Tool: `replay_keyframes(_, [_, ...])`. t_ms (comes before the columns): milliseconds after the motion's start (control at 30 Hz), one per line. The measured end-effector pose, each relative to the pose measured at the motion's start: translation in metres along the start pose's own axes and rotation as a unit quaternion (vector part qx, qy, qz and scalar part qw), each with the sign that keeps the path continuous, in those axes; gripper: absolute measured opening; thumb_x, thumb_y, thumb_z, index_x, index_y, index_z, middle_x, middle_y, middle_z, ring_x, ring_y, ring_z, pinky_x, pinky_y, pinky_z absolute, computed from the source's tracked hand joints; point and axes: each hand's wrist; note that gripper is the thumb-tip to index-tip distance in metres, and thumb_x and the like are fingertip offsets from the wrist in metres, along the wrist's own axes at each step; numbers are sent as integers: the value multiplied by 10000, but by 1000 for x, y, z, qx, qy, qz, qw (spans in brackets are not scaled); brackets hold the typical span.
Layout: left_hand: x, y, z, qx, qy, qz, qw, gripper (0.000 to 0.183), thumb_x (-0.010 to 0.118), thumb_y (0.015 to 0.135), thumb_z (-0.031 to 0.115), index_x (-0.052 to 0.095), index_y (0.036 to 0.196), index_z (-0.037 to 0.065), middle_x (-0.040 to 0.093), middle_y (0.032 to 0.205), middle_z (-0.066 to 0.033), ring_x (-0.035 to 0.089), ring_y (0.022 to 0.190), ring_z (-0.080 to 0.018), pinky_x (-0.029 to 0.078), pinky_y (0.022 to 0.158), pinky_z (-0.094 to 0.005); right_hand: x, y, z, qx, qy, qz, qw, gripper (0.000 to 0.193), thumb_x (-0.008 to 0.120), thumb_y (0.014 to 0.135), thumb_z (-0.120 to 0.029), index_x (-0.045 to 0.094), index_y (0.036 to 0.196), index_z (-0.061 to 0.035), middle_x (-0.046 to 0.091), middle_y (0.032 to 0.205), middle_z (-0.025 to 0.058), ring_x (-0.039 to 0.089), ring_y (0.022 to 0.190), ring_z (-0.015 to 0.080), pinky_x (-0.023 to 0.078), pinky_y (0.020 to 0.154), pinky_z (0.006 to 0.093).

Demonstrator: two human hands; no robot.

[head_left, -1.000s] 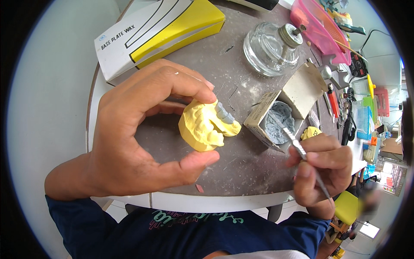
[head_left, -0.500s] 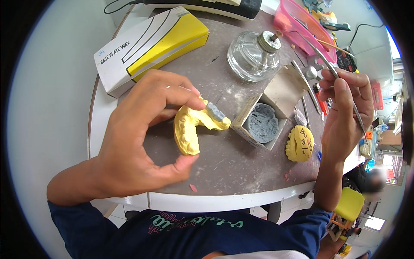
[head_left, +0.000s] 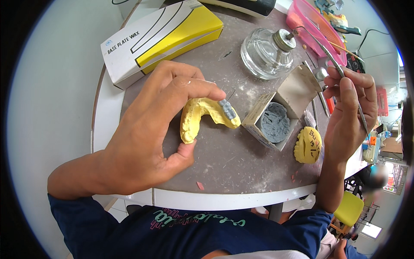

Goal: The person carves a yellow wax dental model using a metal carving tool. They hold the model in one hand and carefully shape the inner surface with the tool in the other hand, repeatedly adjusting the model's orientation to access different areas.

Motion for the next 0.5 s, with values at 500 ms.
replay_keyframes(500, [1, 2, -1, 16, -35, 21, 999, 659, 526, 674, -168, 422, 1296, 21, 371, 1236, -140, 467, 1294, -301, 405, 1073, -362, -1, 2, 1, 10, 24, 6, 1000, 91, 599, 923, -43, 593, 986, 22, 709, 921, 173, 680, 764, 148, 539, 677, 248])
Point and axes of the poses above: each hand's wrist, its own y-axis towards the middle knuckle, its own x-axis out of the palm, z = x × y
